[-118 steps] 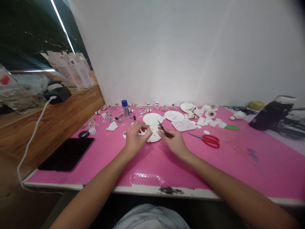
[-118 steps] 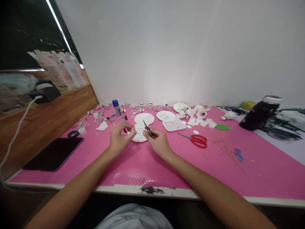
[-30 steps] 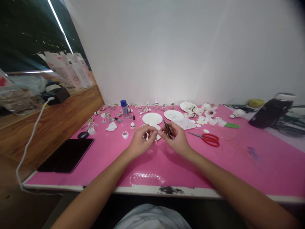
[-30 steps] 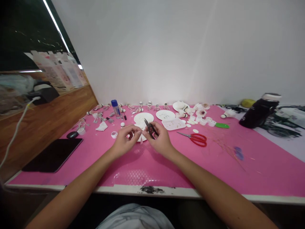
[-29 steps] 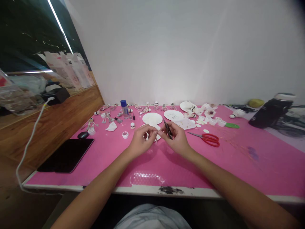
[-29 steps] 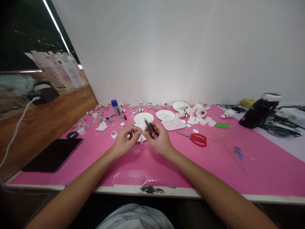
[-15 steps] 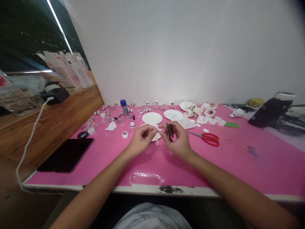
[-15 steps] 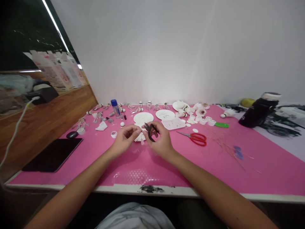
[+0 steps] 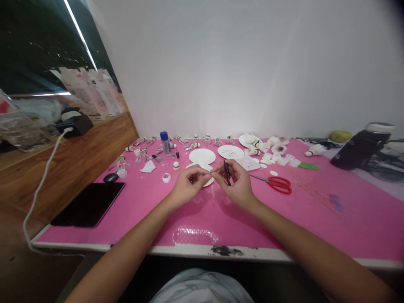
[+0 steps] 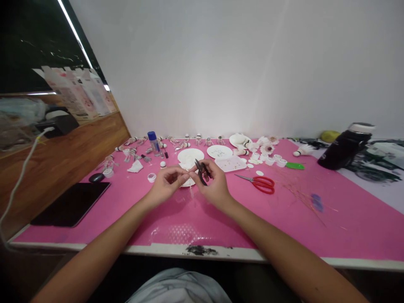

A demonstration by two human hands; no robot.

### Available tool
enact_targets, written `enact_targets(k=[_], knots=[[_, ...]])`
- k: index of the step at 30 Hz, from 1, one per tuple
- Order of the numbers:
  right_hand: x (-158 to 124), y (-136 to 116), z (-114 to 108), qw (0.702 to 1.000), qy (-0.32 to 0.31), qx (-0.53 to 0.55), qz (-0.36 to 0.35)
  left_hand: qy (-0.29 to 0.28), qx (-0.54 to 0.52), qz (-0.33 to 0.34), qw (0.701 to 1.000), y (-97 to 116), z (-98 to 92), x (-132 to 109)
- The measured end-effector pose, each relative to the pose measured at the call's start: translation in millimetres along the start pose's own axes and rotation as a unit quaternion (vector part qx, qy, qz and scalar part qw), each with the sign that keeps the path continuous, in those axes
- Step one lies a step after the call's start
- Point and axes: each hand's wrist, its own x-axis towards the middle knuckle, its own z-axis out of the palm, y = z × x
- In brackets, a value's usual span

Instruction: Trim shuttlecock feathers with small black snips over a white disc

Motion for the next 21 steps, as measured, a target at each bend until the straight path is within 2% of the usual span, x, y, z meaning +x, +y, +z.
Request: enact_targets(k=[7, 14, 21], knots=[[2, 0, -1, 0.999, -0.014, 0.015, 0.032, 0.007, 0.026, -0.002, 1.000, 6, -1.3, 0], [6, 9, -2, 0.996, -0.031, 0.053, 0.065, 0.020, -0.009, -0.011, 1.000, 2, -2.2, 1], [1, 8, 1, 0.994, -0.067, 0.024, 0.078, 0.048, -0.017, -0.017, 0.999, 0, -3.7, 0]])
